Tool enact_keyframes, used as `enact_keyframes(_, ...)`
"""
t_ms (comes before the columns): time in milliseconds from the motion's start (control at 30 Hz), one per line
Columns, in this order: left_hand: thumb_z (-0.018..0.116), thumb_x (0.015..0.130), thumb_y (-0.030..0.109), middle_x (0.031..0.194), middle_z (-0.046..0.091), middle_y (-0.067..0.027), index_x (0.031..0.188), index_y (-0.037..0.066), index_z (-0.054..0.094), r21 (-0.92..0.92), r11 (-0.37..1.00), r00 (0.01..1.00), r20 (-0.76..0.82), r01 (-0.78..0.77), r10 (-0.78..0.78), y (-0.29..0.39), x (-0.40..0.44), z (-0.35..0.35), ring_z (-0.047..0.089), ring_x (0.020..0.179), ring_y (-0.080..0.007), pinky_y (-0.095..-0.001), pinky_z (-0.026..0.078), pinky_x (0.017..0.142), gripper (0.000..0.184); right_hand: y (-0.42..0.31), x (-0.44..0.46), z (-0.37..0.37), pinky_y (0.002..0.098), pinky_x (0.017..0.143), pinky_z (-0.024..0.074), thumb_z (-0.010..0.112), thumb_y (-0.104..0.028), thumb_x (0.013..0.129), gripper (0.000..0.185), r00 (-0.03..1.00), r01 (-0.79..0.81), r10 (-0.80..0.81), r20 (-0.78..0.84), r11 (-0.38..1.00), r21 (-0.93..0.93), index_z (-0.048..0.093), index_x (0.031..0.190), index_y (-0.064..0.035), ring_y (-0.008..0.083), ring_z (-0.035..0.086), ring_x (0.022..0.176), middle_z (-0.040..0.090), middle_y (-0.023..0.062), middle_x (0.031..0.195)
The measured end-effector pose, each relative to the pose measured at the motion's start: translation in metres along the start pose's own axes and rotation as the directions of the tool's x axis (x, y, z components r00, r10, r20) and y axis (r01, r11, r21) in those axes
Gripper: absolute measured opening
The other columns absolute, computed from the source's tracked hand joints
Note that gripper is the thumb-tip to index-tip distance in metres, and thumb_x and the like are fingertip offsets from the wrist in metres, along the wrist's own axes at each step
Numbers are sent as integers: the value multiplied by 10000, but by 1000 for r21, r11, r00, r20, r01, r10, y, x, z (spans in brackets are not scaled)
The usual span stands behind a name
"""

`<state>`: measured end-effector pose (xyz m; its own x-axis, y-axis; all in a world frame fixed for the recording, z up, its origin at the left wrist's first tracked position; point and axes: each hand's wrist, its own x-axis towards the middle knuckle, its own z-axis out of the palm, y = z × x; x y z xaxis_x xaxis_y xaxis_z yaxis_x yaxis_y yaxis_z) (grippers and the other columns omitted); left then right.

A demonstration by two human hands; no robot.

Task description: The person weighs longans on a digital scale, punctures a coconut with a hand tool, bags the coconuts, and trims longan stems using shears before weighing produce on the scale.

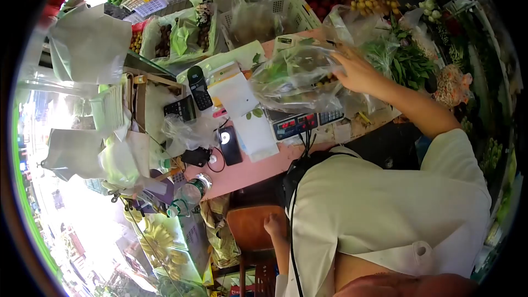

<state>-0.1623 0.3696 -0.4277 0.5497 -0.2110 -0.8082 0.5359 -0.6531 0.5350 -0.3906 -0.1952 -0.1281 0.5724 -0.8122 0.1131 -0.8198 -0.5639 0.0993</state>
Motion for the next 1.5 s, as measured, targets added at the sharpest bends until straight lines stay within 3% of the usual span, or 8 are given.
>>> enact_keyframes(167,610,1001,212,866,680,-115,1041,-11,617,-332,939,996,36,92,-85,23,17,0,672,729,-214,-330,568,574,227,4,18,-22,333,472,447,496,-108,975,342,912,-389,92,400,501,773,589,1300,-50,158,550,516,598,72,715)
enact_keyframes(400,630,993,206,841,662,-97,1042,13,619,-170,985,1000,29,15,-10,36,15,-5,651,691,-187,-318,545,541,199,-24,145,-72,238,361,239,435,-108,1020,236,899,-325,255,357,-160,932,622,1155,-62,45,295,401,456,-34,636)
enact_keyframes(467,630,989,207,850,663,-101,1083,12,626,338,853,916,92,-398,391,28,6,-8,650,709,-185,-317,542,547,216,-27,189,-69,242,362,238,441,-123,1019,228,940,-160,311,142,33,987,631,1133,-69,40,297,411,454,-39,646)
enact_keyframes(667,620,986,214,871,679,-106,1106,-12,661,-113,990,993,-84,-89,80,-5,-28,0,654,704,-195,-314,536,553,259,-10,306,-62,314,487,426,643,-272,919,235,971,-28,239,-23,206,978,582,755,-114,176,518,531,539,0,636)
enact_keyframes(800,648,967,264,868,720,-118,1125,-16,696,-142,980,986,-74,137,-149,-67,-46,14,667,696,-189,-323,534,580,324,-20,320,-32,311,422,346,462,-150,989,258,997,-58,67,27,512,857,700,1082,-113,98,426,456,585,25,717)
enact_keyframes(933,638,971,249,878,717,-114,1124,-20,690,76,988,987,-98,133,-126,-56,-66,7,669,721,-188,-319,537,604,314,-33,320,103,410,799,534,560,-180,901,192,972,-214,219,81,695,687,720,985,-116,286,700,894,729,113,919)
enact_keyframes(1167,619,977,224,896,712,-109,1121,-27,679,254,967,998,-54,-8,22,21,-29,-28,672,764,-188,-313,541,646,296,-105,272,224,459,827,533,633,-125,807,218,927,-373,274,256,611,698,734,998,-98,369,695,945,722,187,1006)
enact_keyframes(1500,591,986,189,922,705,-100,1118,-37,663,337,828,894,138,-448,427,201,-15,2,676,825,-186,-303,548,705,271,-110,-11,51,376,752,524,646,-95,938,181,995,34,93,-33,-7,999,678,1114,-67,264,668,850,673,99,975)
